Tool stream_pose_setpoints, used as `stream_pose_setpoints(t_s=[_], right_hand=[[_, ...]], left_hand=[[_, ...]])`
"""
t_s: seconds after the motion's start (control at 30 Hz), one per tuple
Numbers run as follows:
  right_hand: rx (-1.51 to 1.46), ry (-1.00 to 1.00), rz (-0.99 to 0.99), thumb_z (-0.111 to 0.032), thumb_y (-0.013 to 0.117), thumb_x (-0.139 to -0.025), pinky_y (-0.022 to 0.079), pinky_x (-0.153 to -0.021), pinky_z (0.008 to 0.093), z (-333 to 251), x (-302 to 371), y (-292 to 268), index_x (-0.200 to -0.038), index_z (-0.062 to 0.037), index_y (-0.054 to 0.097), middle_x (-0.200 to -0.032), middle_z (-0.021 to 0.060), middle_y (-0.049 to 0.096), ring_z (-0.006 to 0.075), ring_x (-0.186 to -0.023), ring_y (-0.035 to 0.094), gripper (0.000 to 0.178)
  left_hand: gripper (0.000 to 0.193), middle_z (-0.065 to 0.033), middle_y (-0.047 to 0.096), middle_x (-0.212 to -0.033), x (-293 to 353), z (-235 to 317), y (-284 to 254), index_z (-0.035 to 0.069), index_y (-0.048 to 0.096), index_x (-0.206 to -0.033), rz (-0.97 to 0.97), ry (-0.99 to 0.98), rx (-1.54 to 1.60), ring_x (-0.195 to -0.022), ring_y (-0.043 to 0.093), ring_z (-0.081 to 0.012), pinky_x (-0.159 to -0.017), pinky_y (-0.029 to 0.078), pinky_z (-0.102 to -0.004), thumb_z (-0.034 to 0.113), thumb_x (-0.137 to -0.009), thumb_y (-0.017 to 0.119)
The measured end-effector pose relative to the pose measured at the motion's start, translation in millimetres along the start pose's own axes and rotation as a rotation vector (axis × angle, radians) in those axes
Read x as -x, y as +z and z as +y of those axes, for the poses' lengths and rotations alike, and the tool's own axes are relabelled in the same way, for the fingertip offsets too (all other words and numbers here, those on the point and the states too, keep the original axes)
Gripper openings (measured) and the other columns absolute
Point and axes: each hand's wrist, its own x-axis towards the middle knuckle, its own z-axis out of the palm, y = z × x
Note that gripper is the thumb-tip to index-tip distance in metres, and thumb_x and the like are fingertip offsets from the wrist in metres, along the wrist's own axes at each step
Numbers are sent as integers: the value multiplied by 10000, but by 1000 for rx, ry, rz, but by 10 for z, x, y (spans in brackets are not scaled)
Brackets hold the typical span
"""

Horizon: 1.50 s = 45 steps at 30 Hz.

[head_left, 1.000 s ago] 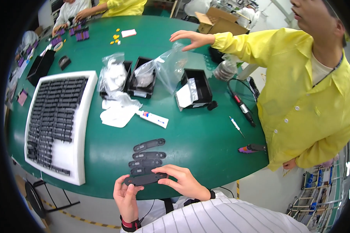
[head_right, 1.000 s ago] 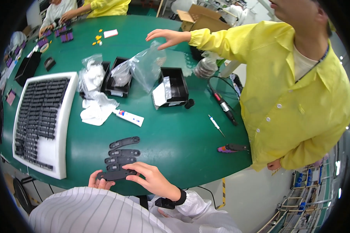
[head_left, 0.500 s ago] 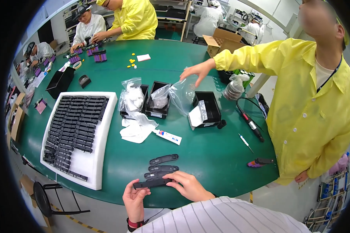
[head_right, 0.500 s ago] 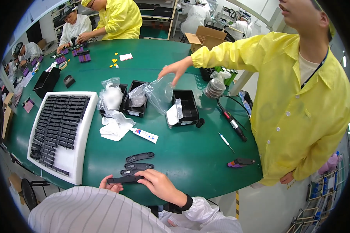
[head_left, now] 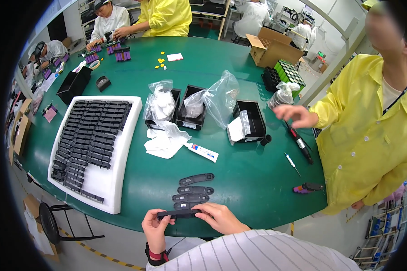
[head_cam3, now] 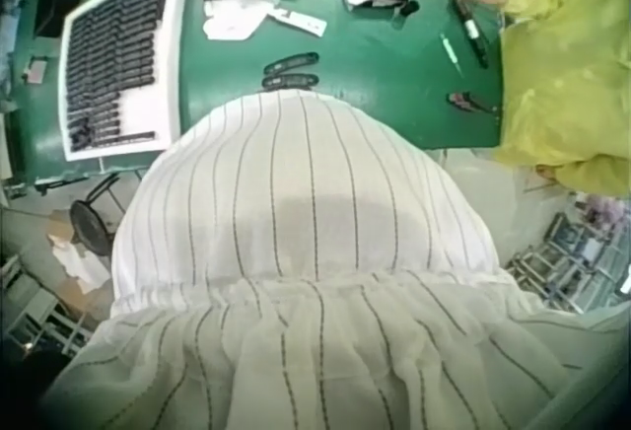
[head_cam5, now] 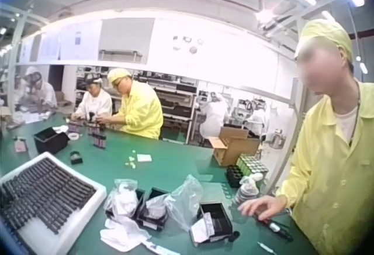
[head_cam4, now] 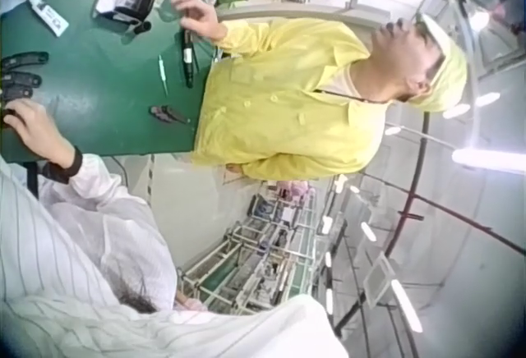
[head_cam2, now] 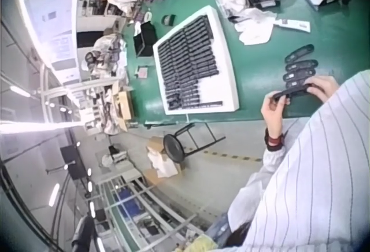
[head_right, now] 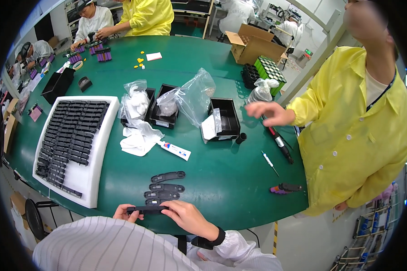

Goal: Manually assemble and inspect electronic housing components at a factory workstation.

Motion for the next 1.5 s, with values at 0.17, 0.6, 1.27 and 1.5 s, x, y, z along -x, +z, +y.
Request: stream_pose_setpoints(t_s=[0.17, 0.6, 1.27, 1.5], right_hand=[[19, 108, 161, -116, 682, -930, 526, -667, 364, 36, 28, -76, -1098, -25, 681, -871, 121, 649, 276, -742, 657, 191], [228, 51, 205, -12, 757, -812, 536, -708, 341, 342, 262, -35, -1091, -40, 693, -964, 99, 646, 245, -804, 660, 288], [188, 99, 222, 38, 747, -796, 537, -680, 328, 373, 238, -5, -1066, -22, 683, -969, 106, 654, 226, -770, 647, 284], [175, 111, 225, 39, 747, -798, 538, -667, 313, 373, 236, 10, -1064, -20, 683, -962, 100, 655, 212, -765, 647, 280]], left_hand=[[162, -86, 647, -875, -6, 18, -21, -41, 587, -1029, 11, -109, -38, -690, 662, -159, -640, 550, -275, -64, -887, 662], [188, -92, 634, -883, 15, -89, 100, -44, 557, -1080, -41, -268, -105, -657, 671, -155, -578, 543, -262, -41, -919, 654], [345, -85, 616, -1009, 81, -153, 174, -58, 617, -1144, -55, -93, -394, -818, 727, -171, -697, 578, -248, -129, -822, 718], [395, -118, 662, -998, 80, -142, 169, -57, 543, -1161, -43, -161, -309, -840, 720, -160, -709, 581, -252, -153, -817, 711]])
